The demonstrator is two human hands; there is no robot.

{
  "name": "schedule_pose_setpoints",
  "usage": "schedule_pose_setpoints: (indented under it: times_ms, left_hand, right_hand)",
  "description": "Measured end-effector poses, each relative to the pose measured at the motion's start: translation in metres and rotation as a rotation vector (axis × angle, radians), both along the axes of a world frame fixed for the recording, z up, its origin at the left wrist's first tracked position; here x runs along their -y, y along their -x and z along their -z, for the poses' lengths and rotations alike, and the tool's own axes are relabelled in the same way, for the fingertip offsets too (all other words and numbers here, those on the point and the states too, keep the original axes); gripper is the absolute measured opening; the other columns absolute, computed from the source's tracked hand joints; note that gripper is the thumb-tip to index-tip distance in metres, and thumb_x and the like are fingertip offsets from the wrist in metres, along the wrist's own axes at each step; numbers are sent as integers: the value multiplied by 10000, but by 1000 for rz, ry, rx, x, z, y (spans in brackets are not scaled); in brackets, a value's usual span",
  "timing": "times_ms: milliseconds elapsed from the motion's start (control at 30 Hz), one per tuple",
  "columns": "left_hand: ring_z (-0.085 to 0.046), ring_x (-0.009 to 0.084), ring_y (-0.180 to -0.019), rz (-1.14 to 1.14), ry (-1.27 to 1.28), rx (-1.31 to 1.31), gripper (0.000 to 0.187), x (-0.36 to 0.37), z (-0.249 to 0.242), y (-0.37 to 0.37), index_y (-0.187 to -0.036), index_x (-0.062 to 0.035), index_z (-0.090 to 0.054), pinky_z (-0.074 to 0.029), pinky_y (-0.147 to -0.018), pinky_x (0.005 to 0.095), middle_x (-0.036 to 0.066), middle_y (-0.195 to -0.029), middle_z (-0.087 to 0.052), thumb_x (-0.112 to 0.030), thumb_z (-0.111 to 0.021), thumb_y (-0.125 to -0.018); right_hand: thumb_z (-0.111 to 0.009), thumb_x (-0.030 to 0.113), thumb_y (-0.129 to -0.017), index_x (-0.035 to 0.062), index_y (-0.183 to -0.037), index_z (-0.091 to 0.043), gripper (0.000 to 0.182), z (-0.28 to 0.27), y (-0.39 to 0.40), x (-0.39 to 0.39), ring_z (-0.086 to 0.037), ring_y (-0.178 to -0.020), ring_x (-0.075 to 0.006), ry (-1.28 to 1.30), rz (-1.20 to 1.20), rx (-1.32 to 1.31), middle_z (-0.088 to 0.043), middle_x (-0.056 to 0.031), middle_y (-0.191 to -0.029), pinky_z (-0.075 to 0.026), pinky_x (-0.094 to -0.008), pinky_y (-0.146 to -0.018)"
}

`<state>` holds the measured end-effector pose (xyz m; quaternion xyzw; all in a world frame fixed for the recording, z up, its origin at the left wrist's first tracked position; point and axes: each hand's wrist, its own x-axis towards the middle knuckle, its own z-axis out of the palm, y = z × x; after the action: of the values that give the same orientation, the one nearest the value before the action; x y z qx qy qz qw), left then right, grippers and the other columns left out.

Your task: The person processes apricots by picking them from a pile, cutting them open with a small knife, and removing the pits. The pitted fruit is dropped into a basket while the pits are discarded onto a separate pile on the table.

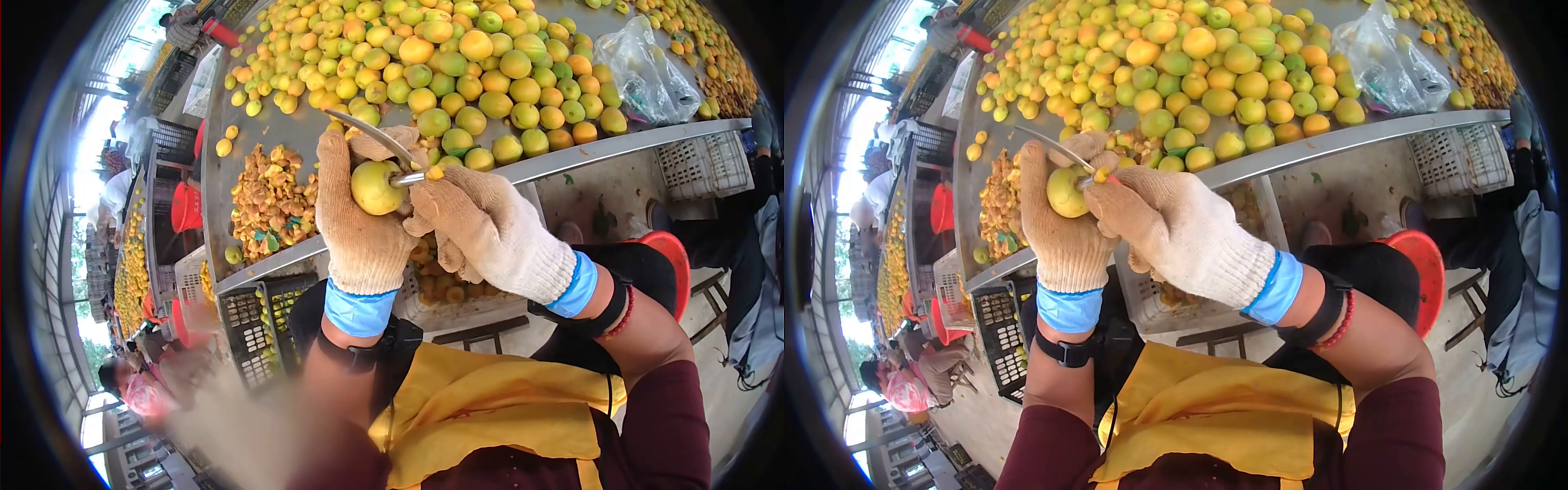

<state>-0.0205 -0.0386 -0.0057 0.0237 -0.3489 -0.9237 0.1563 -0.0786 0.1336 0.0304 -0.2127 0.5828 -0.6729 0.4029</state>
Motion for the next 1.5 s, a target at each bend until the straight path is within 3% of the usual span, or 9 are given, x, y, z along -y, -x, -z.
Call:
schedule_pose_setpoints:
  times_ms: [400, 467, 567, 700, 800, 967, 1033, 1100, 1500]
  left_hand:
    - [-686, 235, -974, -272, 190, 104, 373, -24, -24, -12, -1053, -46, -583, -571, -917, 412, 122, -1068, -692, -360, -404, -1145]
    - [-663, 212, -936, -545, 963, 169, 391, -27, -22, -13, -1022, -43, -577, -555, -890, 385, 110, -1032, -685, -349, -374, -1157]
    - [-634, 182, -912, -358, 476, 125, 316, -12, -23, -11, -1005, -43, -563, -540, -860, 350, 90, -1023, -676, -260, -383, -1147]
    - [-606, 152, -860, -389, 1021, 282, 166, 11, -2, -2, -992, -48, -562, -510, -820, 312, 49, -930, -643, -169, -464, -1051]
    - [-618, 158, -834, -322, 955, 423, 209, 11, -11, -1, -1010, -60, -582, -517, -797, 307, 47, -911, -642, -221, -464, -1070]
    - [-652, 200, -862, -97, -235, 26, 478, 23, 6, 9, -1158, -27, -648, -542, -677, 312, 89, -1006, -701, -476, -493, -1101]
    - [-655, 224, -872, 13, -180, -40, 497, 33, 9, 11, -1221, -8, -635, -548, -685, 326, 105, -1027, -703, -468, -490, -1102]
    - [-656, 277, -885, 63, -127, -92, 525, 35, 3, 10, -1365, 42, -581, -549, -684, 351, 135, -1085, -702, -402, -466, -1109]
    - [-621, 185, -759, -126, 49, -59, 775, 14, -18, 2, -1449, 6, -543, -515, -621, 325, 81, -1014, -714, -650, -452, -1048]
  right_hand:
    - [-566, 424, -1070, -2, -1134, -665, 442, 4, -15, 12, -625, -612, -94, 19, 44, -221, -638, -50, -717, -508, -267, -584]
    - [-551, 392, -1079, -24, -1130, -642, 429, 7, -18, 17, -619, -620, -78, -15, 7, -232, -657, -43, -785, -499, -240, -585]
    - [-509, 478, -1083, -5, -1063, -646, 503, 11, -19, 24, -579, -531, -96, 109, 138, -248, -601, -34, -689, -477, -257, -513]
    - [-386, 623, -1084, 88, -873, -634, 627, 10, 3, 24, -424, -345, -118, -59, -229, 488, -470, 6, -540, -350, -285, -337]
    - [-407, 651, -1069, 98, -910, -650, 624, 25, 8, 23, -410, -339, -104, 92, -318, 676, -464, 19, -514, -346, -264, -328]
    - [-465, 623, -1062, 77, -1076, -673, 584, 39, 13, 27, -543, -461, -90, 337, -292, 727, -628, -7, -706, -431, -225, -382]
    - [-501, 567, -1074, 61, -1142, -658, 534, 33, 32, 15, -605, -556, -95, 461, -407, 820, -673, -27, -814, -460, -213, -444]
    - [-559, 360, -1090, 34, -1233, -629, 363, 0, 40, -6, -605, -576, -101, 106, -206, -276, -687, -43, -840, -452, -230, -470]
    - [-601, 551, -1033, 27, -968, -668, 533, 5, -25, 17, -595, -616, -97, -103, -116, 9, -606, -35, -673, -495, -294, -585]
